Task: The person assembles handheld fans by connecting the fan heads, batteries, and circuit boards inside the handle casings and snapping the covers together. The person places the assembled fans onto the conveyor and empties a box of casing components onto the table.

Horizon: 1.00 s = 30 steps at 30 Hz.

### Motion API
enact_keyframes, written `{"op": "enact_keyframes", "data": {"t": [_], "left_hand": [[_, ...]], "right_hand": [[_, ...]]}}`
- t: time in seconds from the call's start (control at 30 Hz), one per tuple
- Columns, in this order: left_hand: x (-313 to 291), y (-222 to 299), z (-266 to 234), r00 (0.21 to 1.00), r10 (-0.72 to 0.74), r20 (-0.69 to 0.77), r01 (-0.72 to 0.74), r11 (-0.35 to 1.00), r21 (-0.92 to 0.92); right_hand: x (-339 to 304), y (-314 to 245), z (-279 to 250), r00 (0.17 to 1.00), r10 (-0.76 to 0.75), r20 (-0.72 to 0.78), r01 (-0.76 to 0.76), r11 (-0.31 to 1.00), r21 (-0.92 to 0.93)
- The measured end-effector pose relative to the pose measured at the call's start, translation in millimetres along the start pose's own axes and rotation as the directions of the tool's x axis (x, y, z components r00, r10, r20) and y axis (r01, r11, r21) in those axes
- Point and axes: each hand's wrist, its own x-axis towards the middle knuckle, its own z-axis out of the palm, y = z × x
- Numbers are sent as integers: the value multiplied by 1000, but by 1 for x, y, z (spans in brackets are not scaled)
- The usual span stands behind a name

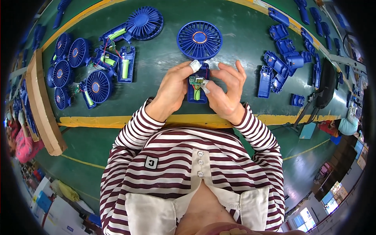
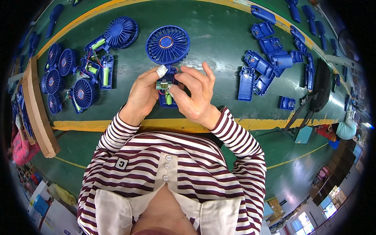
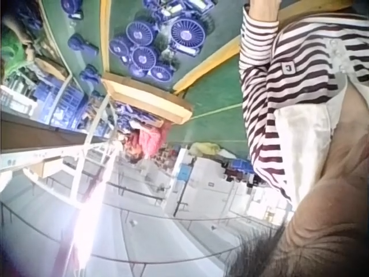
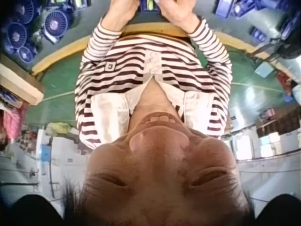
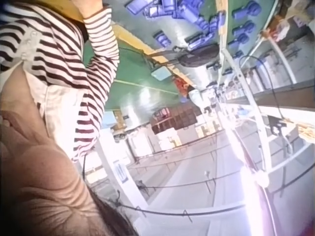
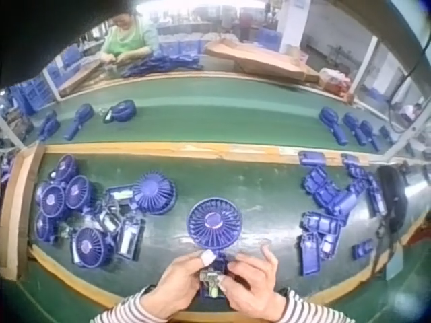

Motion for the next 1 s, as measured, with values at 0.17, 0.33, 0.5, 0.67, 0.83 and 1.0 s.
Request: {"op": "enact_keyframes", "data": {"t": [0.17,0.33,0.5,0.67,0.83,1.0], "left_hand": [[-1,-1,4,1000,-8,-11,9,999,43],[-1,-5,7,1000,17,-26,-17,1000,25],[4,-11,0,999,2,-43,-2,1000,9],[3,0,9,999,-31,-28,30,999,-39],[0,15,16,996,-71,47,73,996,-51],[2,13,10,975,-151,164,166,982,-87]], "right_hand": [[-1,-1,-4,999,37,29,-37,999,1],[1,0,-7,997,32,65,-32,999,-3],[9,2,-11,984,99,145,-104,994,28],[30,10,-25,948,170,269,-218,962,162],[47,19,-27,917,253,308,-349,883,314],[47,17,-31,833,347,430,-519,760,392]]}}
